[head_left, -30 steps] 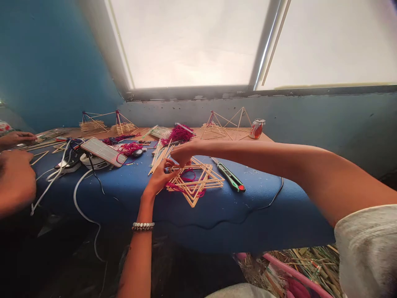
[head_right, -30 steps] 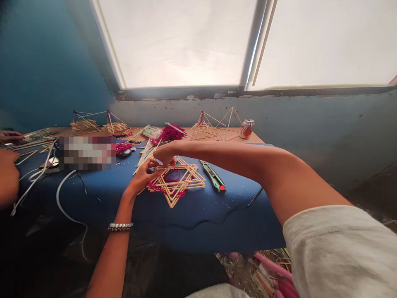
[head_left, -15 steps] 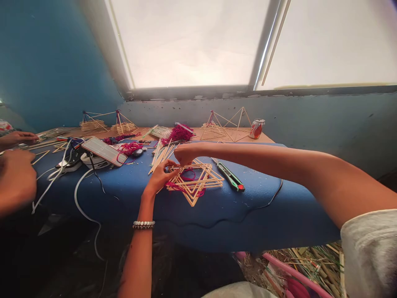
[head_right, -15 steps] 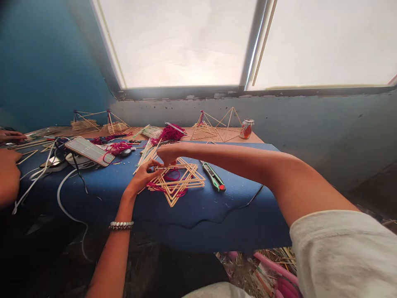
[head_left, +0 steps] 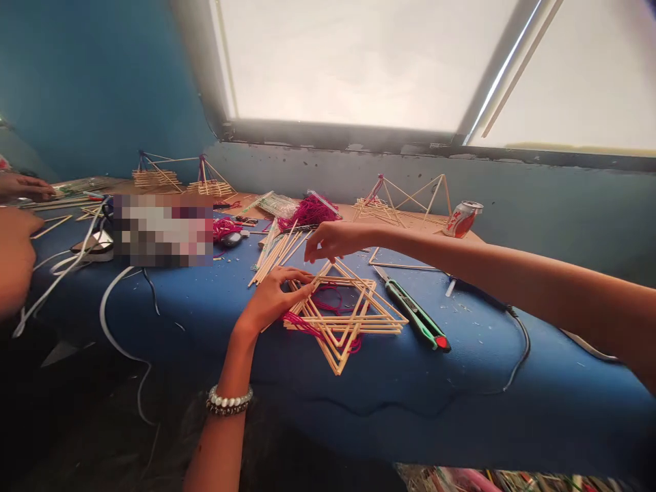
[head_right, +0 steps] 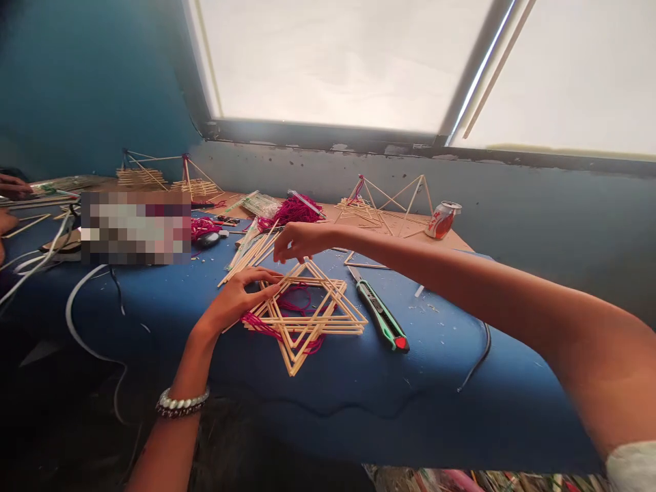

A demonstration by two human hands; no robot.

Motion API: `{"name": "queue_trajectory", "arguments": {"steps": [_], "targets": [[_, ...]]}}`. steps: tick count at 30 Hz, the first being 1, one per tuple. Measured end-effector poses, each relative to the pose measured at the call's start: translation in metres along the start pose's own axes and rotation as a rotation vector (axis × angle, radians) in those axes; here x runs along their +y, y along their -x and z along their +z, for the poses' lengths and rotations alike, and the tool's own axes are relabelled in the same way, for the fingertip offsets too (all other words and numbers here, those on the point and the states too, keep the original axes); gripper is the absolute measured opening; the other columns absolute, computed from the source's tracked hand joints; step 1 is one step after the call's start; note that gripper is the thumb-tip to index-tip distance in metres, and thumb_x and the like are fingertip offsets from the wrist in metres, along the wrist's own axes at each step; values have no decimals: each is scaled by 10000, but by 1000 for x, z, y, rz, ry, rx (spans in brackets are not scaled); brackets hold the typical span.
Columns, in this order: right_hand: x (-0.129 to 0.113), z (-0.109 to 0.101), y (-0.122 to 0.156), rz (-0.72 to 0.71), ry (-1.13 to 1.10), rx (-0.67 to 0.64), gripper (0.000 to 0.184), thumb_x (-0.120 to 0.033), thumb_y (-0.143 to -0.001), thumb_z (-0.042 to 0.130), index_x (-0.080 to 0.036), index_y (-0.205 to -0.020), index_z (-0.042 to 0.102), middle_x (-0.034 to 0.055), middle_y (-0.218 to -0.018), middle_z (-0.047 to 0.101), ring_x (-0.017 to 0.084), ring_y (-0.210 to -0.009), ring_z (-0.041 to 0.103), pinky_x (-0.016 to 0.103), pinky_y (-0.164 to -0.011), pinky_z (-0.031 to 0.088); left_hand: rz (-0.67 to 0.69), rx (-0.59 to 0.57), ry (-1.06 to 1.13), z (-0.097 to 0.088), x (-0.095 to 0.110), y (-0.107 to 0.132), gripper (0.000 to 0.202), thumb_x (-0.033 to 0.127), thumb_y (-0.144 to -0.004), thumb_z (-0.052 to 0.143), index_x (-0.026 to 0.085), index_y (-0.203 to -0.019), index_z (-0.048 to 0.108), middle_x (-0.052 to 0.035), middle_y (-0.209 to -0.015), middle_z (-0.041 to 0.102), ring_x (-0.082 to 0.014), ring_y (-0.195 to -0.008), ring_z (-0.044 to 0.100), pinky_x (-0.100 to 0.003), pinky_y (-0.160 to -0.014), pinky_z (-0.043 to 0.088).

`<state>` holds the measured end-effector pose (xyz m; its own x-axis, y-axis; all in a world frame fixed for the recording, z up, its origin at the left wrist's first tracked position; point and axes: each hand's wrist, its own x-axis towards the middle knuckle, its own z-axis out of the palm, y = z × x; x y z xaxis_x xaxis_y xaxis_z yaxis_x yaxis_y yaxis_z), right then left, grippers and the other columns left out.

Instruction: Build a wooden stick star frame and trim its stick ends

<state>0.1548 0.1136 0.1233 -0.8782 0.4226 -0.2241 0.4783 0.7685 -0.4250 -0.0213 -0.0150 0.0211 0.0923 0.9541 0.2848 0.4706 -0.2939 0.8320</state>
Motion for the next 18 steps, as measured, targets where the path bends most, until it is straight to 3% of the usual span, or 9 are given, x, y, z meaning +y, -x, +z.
{"name": "queue_trajectory", "arguments": {"steps": [5,9,14,18], "targets": [[8,-8,-12,-40,-21,-215,182,-237,-937,673,-157,-1025,811,14,-822,750,88,-664,589,230,-580,437,-1,-13,17,-1,-1,1,230,492,-856,769,289,-937,842,-26,-1173,789,-277,-1223,640,-423,-1130,431],[18,-17,-27,-22,-50,-432,252,-420,-858,800,-183,-939,818,-34,-615,635,93,-589,518,247,-553,394,20,-57,50,-4,-4,0,201,471,-851,789,296,-936,839,-16,-1186,781,-257,-1221,638,-402,-1114,450],[29,-20,-46,39,-196,-731,421,-602,-828,796,-183,-862,772,-61,-607,546,61,-569,421,251,-544,335,19,-76,55,-4,-5,-1,159,460,-865,793,315,-909,840,-2,-1169,773,-239,-1208,636,-376,-1092,459],[40,-15,-59,61,-282,-866,454,-645,-782,824,-201,-802,733,-69,-580,475,61,-543,355,248,-501,280,29,-100,37,-3,-6,-2,128,452,-896,772,347,-919,840,26,-1166,766,-220,-1180,646,-359,-1074,460]]}}
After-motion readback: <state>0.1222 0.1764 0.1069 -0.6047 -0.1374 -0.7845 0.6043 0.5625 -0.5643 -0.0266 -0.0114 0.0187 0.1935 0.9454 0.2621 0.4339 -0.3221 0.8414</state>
